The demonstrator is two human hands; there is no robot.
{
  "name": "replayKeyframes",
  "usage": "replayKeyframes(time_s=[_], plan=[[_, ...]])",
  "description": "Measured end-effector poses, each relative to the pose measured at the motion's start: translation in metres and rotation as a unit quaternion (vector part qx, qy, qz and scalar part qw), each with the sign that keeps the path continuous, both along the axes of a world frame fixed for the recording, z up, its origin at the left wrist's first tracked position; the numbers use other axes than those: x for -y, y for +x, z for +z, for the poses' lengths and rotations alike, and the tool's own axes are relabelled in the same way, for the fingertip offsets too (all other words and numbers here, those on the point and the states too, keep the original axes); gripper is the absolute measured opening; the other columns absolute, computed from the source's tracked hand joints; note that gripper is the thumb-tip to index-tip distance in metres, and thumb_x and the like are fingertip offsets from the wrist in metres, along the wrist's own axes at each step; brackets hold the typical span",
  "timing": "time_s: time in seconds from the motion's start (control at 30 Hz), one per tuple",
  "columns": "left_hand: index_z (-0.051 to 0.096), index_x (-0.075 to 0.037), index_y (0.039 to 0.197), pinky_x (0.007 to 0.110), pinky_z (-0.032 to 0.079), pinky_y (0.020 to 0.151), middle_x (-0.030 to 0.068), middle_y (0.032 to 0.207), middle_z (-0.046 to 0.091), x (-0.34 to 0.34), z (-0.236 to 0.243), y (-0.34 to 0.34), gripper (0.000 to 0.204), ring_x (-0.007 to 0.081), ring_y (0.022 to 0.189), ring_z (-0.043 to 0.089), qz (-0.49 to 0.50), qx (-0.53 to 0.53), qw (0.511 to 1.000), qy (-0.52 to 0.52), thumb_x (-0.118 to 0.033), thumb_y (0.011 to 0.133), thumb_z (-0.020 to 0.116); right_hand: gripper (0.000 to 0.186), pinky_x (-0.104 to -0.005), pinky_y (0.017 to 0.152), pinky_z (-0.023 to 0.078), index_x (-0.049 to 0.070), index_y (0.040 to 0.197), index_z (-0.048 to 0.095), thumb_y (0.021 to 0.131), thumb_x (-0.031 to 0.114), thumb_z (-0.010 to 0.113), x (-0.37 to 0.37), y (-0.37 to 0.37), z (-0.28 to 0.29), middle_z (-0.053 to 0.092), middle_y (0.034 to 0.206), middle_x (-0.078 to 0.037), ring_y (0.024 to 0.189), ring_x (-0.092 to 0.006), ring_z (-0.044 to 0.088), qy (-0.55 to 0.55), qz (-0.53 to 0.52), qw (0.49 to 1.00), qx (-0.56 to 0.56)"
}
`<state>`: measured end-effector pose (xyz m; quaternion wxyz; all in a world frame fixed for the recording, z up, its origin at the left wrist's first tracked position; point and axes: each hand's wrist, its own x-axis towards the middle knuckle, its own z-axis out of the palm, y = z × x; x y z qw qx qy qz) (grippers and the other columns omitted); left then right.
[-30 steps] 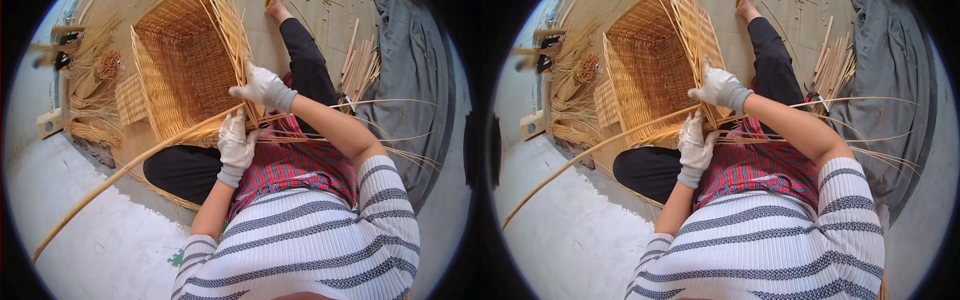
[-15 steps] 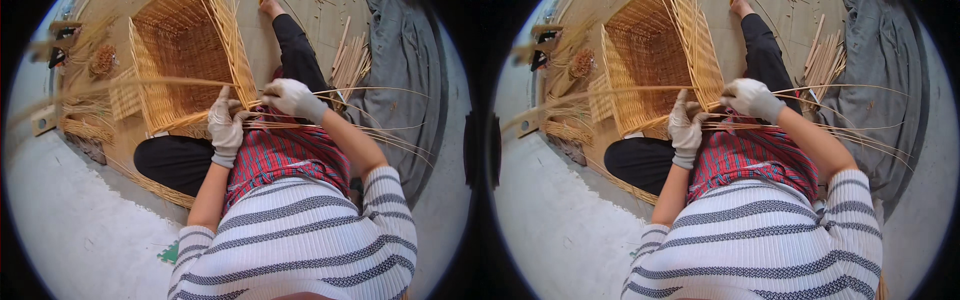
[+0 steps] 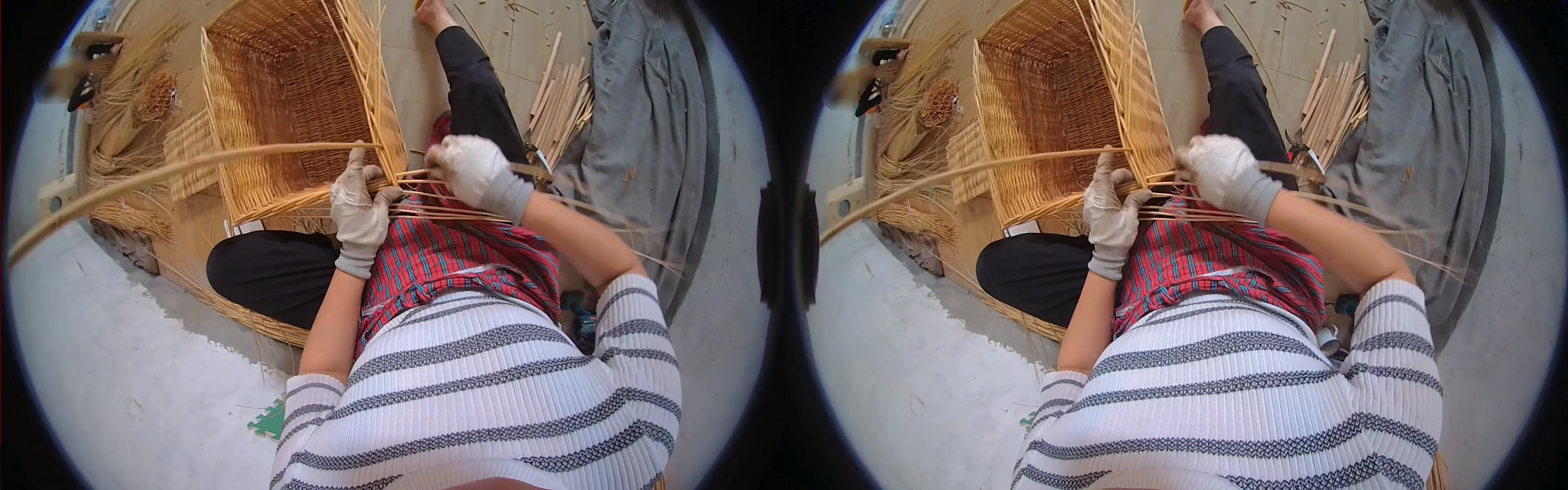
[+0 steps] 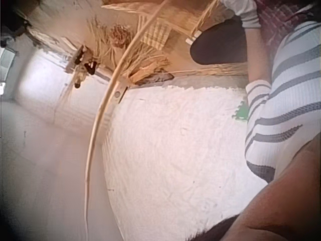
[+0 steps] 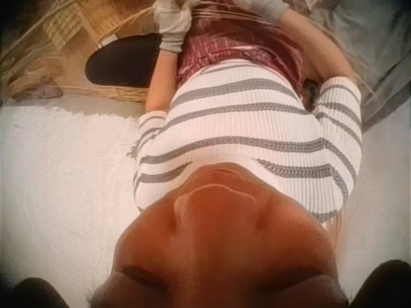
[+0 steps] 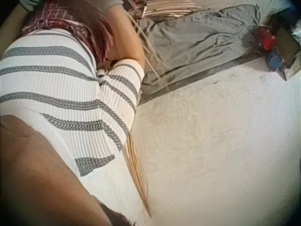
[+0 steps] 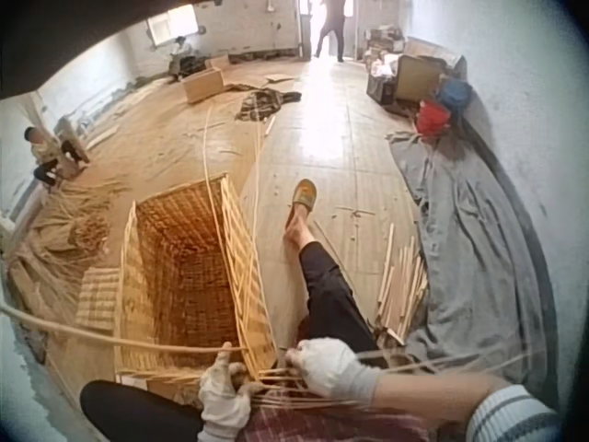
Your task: Weaving a rectangular wicker basket by hand.
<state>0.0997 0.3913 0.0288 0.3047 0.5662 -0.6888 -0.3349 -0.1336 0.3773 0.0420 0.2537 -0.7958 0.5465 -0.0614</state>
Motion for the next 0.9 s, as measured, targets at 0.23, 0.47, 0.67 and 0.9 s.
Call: replayKeyframes(time_s=[0.23, 0.47, 0.67, 0.9], plan=[[0.043, -0.002, 0.148, 0.036, 0.053, 0.080, 0.0107, 0.100, 0.068, -0.030, 0.016, 0.011, 0.088, 0.0289, 0.084, 0.064, -0.014, 0.036, 0.999, 0.005, -0.002, 0.070, 0.083, 0.063, -0.0504, 0.117, 0.031, 0.023, 0.129, 0.060, 0.070, 0.040, 0.078, 0.105, 0.027, -0.002, 0.061, 0.109, -0.005, 0.115, -0.0229, 0.057, -0.327, 0.243, 0.911, 0.060], [0.054, -0.002, 0.141, 0.042, 0.045, 0.071, 0.0110, 0.081, 0.055, -0.039, 0.034, 0.010, 0.076, 0.0288, 0.079, 0.057, -0.071, 0.171, 0.979, -0.080, -0.027, 0.076, 0.083, 0.050, -0.0539, 0.122, 0.026, 0.022, 0.106, 0.071, 0.060, 0.037, 0.082, 0.118, 0.025, -0.019, 0.066, 0.107, 0.005, 0.117, -0.0155, 0.060, -0.291, 0.312, 0.895, 0.127], [0.051, 0.003, 0.142, 0.033, 0.053, 0.087, 0.0172, 0.112, 0.069, -0.029, 0.022, 0.023, 0.078, 0.0218, 0.095, 0.067, -0.063, 0.051, 0.993, 0.081, -0.024, 0.078, 0.086, 0.038, -0.0507, 0.120, 0.028, 0.020, 0.097, 0.072, 0.062, 0.035, 0.078, 0.139, 0.036, -0.018, 0.067, 0.097, 0.004, 0.104, -0.0169, 0.062, -0.290, 0.337, 0.884, 0.140], [0.039, 0.001, 0.151, 0.032, 0.050, 0.095, 0.0156, 0.133, 0.060, -0.017, 0.027, 0.031, 0.072, 0.0185, 0.112, 0.062, -0.147, 0.187, 0.966, 0.104, -0.022, 0.092, 0.073, 0.050, -0.0548, 0.119, 0.027, 0.023, 0.107, 0.072, 0.062, 0.042, 0.084, 0.155, 0.013, -0.019, 0.067, 0.112, 0.003, 0.118, -0.0194, 0.059, -0.222, 0.355, 0.898, 0.136]])
